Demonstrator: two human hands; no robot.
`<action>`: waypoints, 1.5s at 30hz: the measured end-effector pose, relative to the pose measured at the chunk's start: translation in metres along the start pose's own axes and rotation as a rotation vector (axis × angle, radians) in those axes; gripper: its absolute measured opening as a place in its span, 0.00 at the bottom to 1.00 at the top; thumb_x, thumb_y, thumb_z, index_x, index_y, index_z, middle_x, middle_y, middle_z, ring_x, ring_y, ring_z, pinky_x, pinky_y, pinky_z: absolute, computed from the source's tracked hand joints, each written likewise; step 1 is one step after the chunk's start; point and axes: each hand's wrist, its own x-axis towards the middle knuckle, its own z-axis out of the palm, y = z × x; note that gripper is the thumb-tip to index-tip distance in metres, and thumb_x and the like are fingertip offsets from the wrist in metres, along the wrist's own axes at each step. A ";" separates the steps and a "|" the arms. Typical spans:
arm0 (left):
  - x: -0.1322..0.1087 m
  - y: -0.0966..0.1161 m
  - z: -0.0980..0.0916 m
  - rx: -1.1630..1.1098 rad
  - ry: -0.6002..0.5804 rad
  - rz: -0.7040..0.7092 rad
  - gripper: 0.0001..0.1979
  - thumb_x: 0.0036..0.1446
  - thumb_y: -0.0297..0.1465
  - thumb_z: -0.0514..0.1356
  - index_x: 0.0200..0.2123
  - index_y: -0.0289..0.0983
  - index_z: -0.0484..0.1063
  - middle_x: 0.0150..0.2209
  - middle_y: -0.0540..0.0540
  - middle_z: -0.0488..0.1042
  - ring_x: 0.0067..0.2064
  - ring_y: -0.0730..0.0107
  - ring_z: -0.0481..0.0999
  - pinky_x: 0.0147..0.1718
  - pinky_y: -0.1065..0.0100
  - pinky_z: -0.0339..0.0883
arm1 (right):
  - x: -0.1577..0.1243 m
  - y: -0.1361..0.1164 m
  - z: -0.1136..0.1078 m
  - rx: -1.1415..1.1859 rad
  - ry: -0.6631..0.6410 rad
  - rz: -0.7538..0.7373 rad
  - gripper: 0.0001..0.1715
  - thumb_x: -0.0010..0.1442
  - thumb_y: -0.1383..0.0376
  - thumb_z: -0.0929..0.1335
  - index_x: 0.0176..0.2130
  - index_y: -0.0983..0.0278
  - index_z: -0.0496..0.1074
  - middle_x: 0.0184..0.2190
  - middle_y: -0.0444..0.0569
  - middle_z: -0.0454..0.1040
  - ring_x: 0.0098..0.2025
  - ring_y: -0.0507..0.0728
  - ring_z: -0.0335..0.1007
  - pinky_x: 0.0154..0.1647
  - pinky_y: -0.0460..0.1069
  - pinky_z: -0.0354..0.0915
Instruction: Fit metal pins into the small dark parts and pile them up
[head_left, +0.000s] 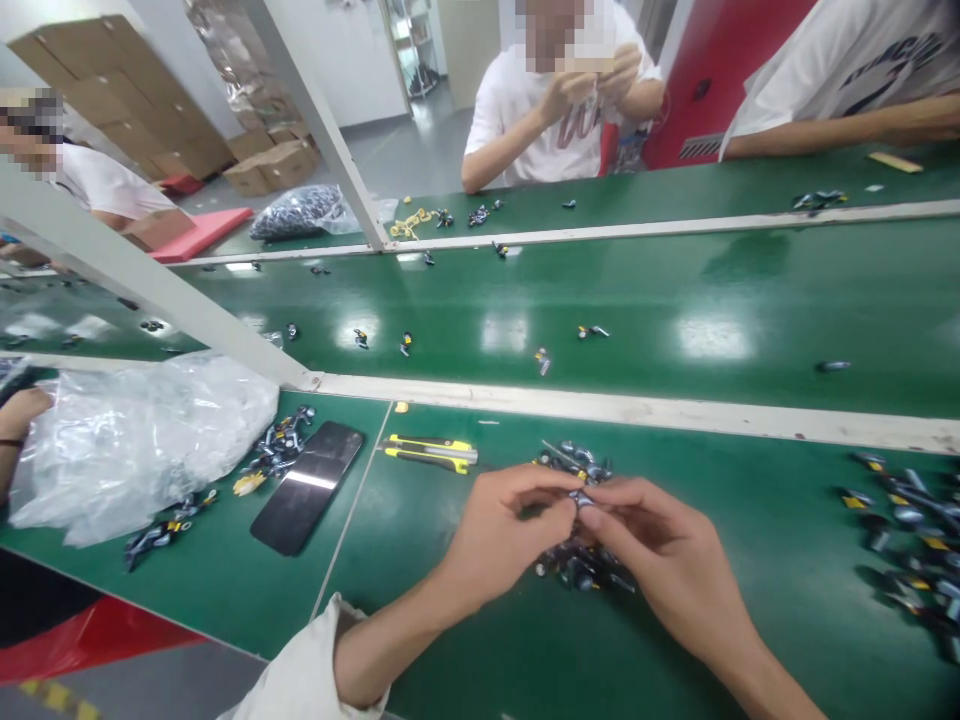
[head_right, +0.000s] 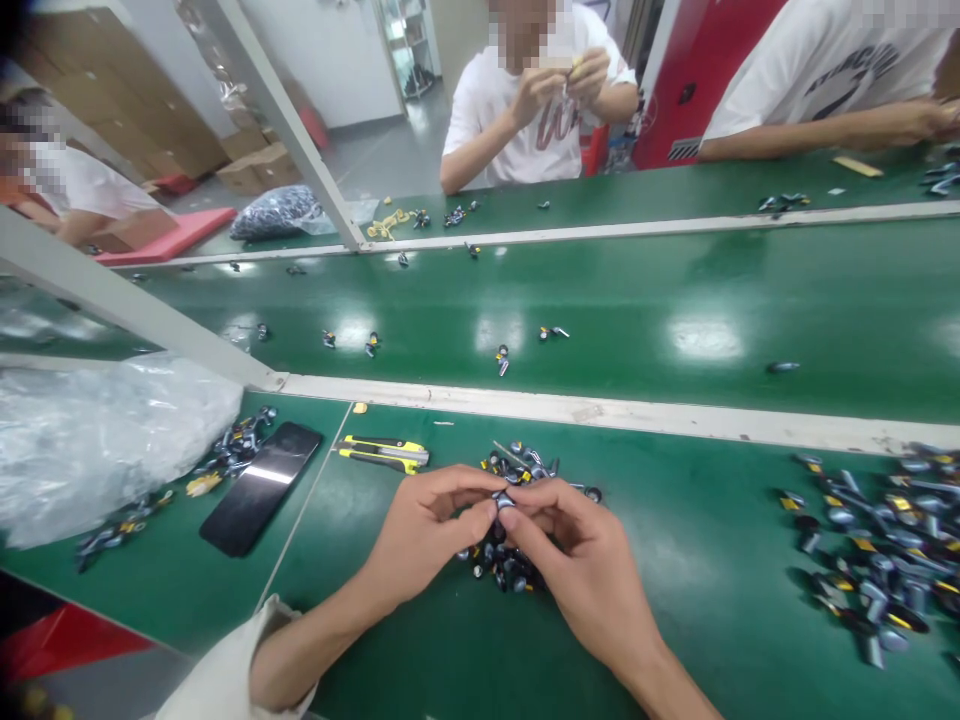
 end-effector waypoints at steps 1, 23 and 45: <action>0.001 -0.001 -0.001 -0.060 -0.014 -0.033 0.11 0.55 0.21 0.64 0.40 0.35 0.84 0.34 0.45 0.84 0.34 0.69 0.82 0.34 0.73 0.76 | 0.001 0.000 -0.001 0.008 0.002 -0.007 0.02 0.56 0.64 0.77 0.34 0.57 0.82 0.27 0.42 0.82 0.25 0.50 0.77 0.28 0.39 0.73; -0.010 0.002 0.006 0.186 0.066 0.450 0.10 0.60 0.22 0.66 0.44 0.32 0.84 0.43 0.38 0.85 0.44 0.65 0.85 0.48 0.69 0.79 | -0.008 0.005 -0.001 -0.136 0.155 -0.320 0.17 0.58 0.74 0.74 0.40 0.51 0.83 0.36 0.38 0.84 0.38 0.50 0.81 0.42 0.39 0.76; -0.011 0.004 0.004 0.208 0.057 0.554 0.08 0.58 0.20 0.67 0.42 0.30 0.83 0.41 0.35 0.85 0.42 0.62 0.85 0.45 0.65 0.79 | -0.015 0.005 -0.001 -0.282 0.167 -0.502 0.19 0.57 0.77 0.74 0.41 0.54 0.82 0.37 0.44 0.84 0.38 0.56 0.81 0.43 0.49 0.75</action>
